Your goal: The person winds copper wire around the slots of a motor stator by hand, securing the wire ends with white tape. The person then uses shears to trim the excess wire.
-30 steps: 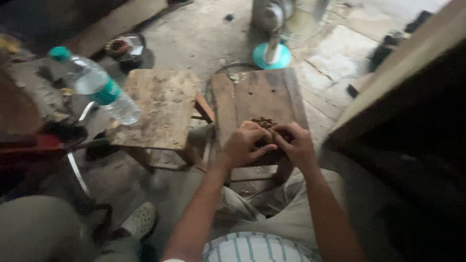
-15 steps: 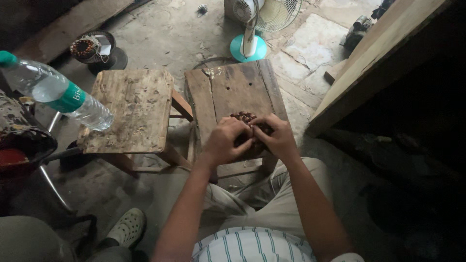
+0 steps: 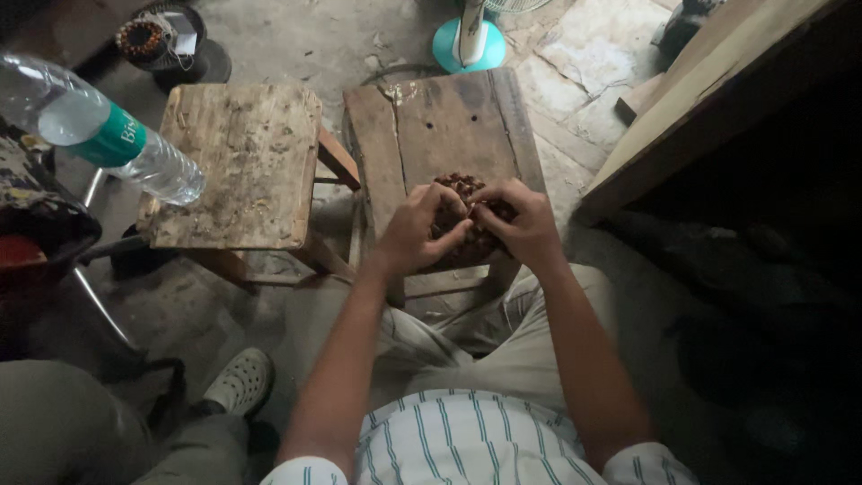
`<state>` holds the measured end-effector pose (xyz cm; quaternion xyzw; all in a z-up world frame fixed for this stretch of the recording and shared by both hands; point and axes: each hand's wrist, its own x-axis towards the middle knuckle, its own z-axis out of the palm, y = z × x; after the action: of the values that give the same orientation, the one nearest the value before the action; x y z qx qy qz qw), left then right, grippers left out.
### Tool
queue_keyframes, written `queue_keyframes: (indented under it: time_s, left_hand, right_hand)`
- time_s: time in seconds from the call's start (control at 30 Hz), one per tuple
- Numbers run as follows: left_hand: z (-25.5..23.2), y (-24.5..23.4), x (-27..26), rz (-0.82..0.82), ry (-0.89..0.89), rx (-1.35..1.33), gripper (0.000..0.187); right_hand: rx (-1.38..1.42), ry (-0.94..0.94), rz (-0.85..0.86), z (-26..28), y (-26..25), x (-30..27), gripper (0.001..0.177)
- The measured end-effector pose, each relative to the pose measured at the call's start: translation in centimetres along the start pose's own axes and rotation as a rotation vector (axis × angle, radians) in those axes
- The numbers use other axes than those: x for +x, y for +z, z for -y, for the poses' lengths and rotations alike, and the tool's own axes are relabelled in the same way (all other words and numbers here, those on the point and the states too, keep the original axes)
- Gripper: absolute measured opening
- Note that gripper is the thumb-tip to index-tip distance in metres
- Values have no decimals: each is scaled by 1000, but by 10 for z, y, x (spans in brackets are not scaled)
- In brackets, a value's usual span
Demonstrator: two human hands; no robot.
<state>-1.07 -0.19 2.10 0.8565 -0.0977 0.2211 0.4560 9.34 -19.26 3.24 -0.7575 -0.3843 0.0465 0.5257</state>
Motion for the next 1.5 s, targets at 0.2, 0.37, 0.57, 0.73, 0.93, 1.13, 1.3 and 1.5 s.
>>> queue_keyframes:
  time_s: [0.2,0.37,0.57,0.73,0.93,1.13,1.3,1.5]
  left_hand:
    - [-1,1,-1,-15,-68,-39,35]
    - [1,1,-3,10,-109,-64,33]
    - [3,1,-2,-3,-61,-42,35]
    - [3,0,-2,8,-88,-68,34]
    - [0,-1,-2,33,-124,-64,31]
    - [-3,-2,0,49,-150,-76,30]
    - [-3,-1,-1,43,-161,-89,29]
    - [0,0,0,0,-89,-19,32]
  right_hand:
    - [-11,-32,-12,5,1,1,16]
    - [3,7,8,3,1,1,15]
    - [25,-11,-21,-1,1,-1,16]
    - [44,-39,-24,-1,2,-1,17]
    - [-11,-37,-22,2,1,-1,17]
    - [-62,18,0,8,0,1,18]
    - [-125,-6,29,16,-1,0,24]
    - [-191,-21,22,20,0,0,23]
